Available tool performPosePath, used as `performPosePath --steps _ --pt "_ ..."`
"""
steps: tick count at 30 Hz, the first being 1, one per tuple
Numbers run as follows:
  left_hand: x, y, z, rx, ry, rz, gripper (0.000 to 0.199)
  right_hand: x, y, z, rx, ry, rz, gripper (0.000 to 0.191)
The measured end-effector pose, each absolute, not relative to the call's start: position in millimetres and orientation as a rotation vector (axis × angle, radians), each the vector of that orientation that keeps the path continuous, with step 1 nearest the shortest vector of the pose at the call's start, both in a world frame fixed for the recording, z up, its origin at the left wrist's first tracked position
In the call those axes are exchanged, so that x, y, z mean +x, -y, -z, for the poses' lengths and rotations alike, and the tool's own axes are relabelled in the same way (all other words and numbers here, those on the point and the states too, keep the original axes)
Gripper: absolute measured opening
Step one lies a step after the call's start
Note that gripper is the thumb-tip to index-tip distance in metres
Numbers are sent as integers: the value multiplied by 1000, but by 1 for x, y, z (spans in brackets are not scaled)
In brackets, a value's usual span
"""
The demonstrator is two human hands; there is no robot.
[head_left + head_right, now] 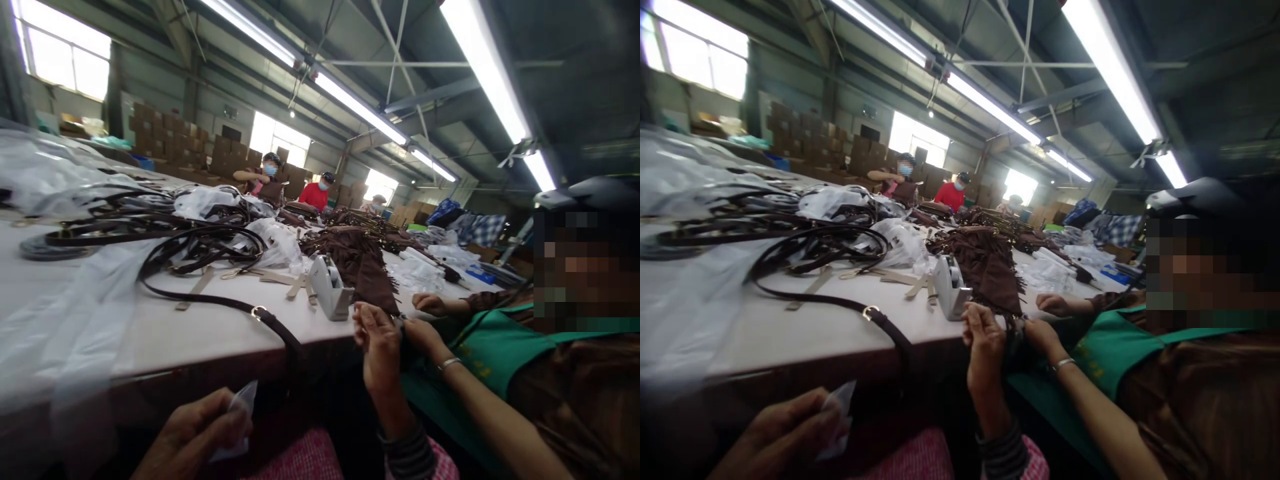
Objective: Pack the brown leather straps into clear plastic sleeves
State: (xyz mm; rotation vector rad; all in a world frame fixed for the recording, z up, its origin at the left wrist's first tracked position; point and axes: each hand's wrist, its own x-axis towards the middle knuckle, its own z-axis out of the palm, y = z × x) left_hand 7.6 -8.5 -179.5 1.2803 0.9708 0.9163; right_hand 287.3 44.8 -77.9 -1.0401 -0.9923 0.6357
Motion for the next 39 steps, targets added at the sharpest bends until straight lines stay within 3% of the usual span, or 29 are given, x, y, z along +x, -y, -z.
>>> performPosePath --steps 6,11,13,21,30,33,39 --pt "14 9 149 1403 -997 -914 50 274 -88 74 -1230 1831 -710 25" --pt "11 9 144 1447 -1050 -925 47 234 -122 73 -1175 2151 -902 12" --pt "7 8 144 1406 -1041 -933 45 228 -129 68 -1147 2229 -1028 16" --pt "2 -7 111 1506 -801 -979 32 210 -111 36 -955 1871 -1629 29" --pt "8 -26 102 1407 -793 -987 40 179 -129 -4 -563 1495 -1587 35" --pt "8 -23 100 1421 -870 -996 41 177 -125 -13 -549 1459 -1569 30" --pt "0 -17 95 1577 -1044 -1007 44 183 -119 -4 -676 1539 -1701 41"
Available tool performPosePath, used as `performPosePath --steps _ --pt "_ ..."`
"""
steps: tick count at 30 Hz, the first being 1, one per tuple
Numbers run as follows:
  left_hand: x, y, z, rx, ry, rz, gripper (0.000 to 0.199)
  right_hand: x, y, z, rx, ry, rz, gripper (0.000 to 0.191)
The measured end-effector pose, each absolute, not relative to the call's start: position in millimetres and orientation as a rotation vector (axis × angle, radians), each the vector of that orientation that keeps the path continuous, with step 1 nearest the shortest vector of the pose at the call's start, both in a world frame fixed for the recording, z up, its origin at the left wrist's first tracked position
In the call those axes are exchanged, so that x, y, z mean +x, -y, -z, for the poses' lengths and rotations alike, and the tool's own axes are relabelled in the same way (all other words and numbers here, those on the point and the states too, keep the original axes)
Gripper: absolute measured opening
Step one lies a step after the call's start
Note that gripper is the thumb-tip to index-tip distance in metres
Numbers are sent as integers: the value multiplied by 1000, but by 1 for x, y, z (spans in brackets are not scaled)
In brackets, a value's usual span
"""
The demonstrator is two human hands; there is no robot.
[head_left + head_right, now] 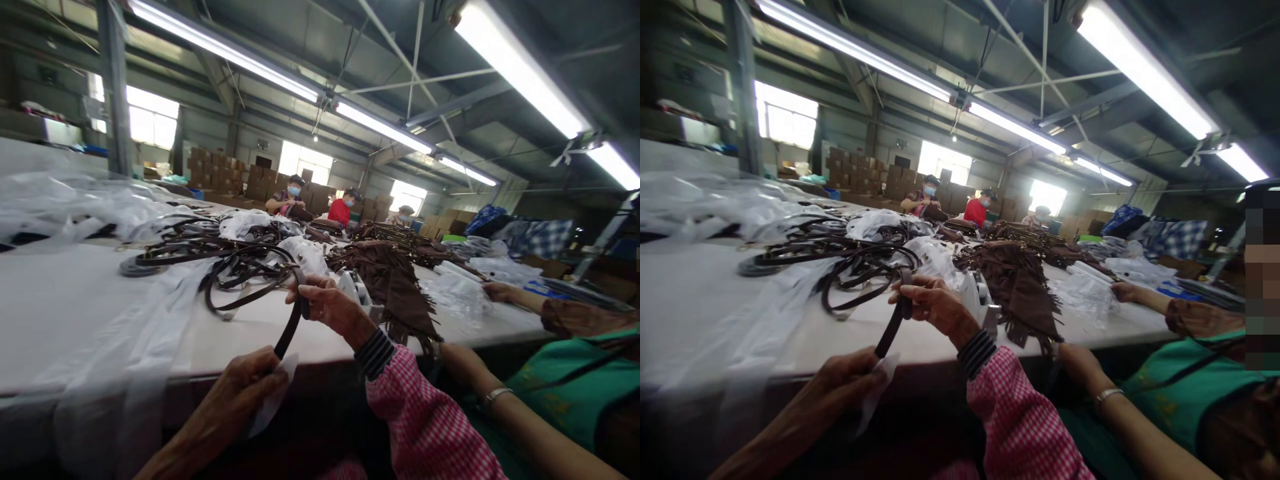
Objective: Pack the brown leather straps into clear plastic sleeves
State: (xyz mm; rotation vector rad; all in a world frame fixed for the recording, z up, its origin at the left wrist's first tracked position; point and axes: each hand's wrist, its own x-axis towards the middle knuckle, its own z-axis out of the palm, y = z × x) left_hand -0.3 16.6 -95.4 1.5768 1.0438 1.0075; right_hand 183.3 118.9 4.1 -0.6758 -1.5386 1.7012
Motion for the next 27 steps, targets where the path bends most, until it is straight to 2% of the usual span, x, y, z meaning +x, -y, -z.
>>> performPosePath --steps 8,17,27 --pt "-6 -14 111 1540 -1045 -1091 46 176 -113 2 -587 1730 -1598 46" --pt "-15 -2 133 1193 -1129 -1246 41 168 -118 -18 -485 1633 -1264 17" --pt "-23 0 155 1165 -1173 -1250 31 154 -105 -56 -426 1573 -1210 24"
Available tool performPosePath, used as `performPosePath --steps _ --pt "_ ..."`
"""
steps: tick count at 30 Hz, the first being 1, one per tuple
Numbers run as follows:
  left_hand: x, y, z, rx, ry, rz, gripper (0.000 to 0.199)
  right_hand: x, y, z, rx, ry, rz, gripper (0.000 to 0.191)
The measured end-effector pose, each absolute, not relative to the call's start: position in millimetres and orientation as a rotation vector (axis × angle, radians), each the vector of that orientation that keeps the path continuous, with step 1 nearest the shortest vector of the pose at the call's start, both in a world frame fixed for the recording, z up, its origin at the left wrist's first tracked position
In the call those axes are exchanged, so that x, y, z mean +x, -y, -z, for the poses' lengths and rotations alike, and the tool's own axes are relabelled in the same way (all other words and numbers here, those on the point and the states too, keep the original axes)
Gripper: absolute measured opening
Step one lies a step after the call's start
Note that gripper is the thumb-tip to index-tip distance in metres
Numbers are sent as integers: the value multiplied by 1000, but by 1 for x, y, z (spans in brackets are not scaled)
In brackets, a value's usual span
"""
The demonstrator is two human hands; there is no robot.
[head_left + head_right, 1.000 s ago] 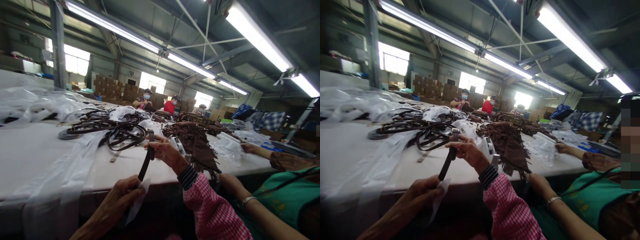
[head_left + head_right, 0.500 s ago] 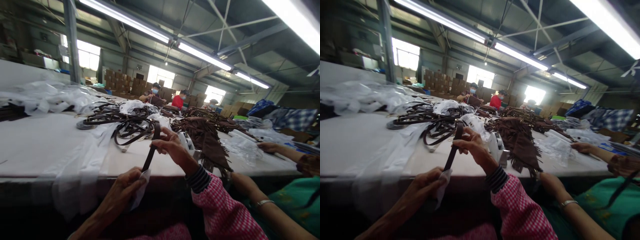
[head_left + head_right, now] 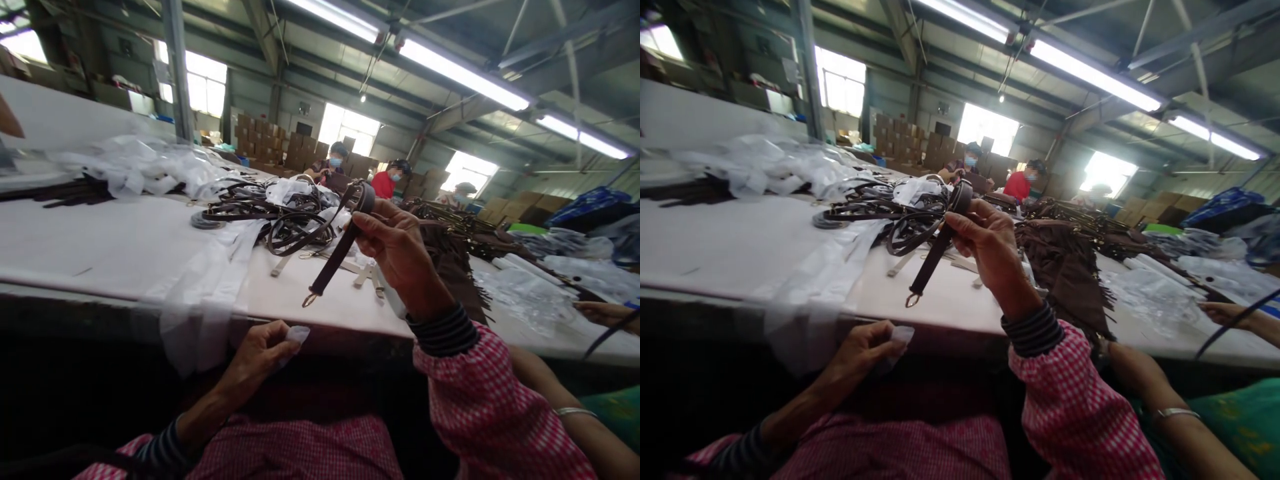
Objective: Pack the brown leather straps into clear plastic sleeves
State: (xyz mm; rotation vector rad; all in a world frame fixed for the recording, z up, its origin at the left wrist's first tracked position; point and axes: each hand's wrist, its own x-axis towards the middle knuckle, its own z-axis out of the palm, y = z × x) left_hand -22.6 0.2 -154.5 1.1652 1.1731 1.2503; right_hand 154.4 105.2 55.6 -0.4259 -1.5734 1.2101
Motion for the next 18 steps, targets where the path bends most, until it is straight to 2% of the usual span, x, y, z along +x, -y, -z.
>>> performPosePath --steps 7,18 --pt "-25 -1 152 1237 -1252 -1318 25 143 -95 -40 -455 1551 -1237 21" --pt "-25 2 153 1285 -1374 -1404 31 137 -80 -32 -486 1542 -1195 20"
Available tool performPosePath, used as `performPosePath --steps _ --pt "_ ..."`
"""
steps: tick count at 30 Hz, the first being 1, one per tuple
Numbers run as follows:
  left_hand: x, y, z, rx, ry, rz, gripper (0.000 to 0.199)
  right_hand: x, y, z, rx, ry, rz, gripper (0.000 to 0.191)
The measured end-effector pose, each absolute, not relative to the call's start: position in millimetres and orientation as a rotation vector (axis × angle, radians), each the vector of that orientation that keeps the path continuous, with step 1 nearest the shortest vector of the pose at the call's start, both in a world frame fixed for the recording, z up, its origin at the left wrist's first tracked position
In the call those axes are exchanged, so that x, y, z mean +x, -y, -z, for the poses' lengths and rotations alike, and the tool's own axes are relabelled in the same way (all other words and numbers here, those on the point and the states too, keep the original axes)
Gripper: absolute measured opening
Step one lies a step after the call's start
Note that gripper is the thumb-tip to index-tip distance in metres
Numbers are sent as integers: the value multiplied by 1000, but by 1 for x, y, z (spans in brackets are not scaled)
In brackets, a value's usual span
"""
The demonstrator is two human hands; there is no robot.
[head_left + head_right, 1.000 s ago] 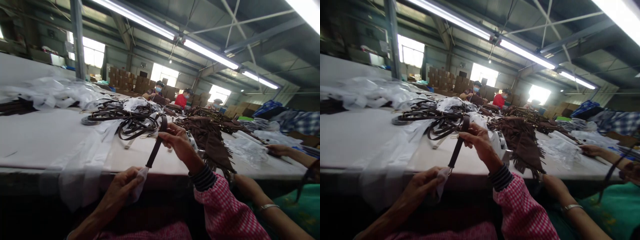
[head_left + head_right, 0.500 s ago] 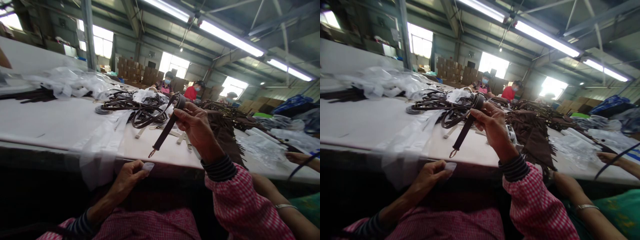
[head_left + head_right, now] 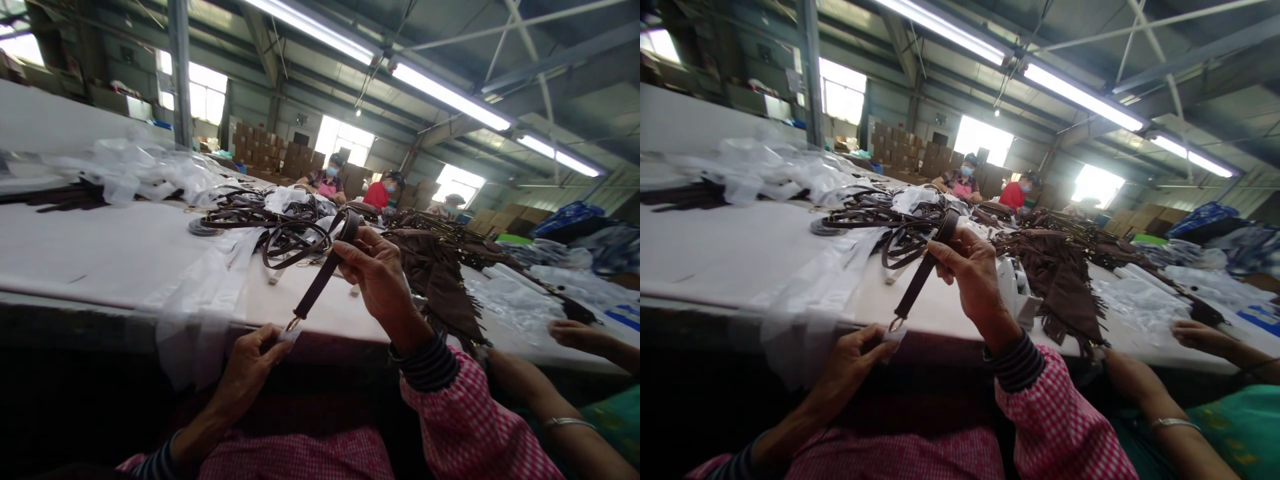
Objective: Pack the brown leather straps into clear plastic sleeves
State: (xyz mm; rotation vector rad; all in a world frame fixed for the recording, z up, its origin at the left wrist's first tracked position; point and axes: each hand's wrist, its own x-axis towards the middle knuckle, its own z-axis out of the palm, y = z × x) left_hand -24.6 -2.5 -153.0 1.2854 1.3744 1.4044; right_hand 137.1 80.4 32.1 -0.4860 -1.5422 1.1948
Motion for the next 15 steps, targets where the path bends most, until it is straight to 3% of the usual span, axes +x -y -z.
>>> performPosePath --steps 6,15 --pt "-29 6 141 1239 -1220 -1384 27 138 -78 -25 -524 1532 -1206 19" --pt "-55 13 99 1145 -913 -1061 25 147 -89 -14 -424 1454 -1395 19"
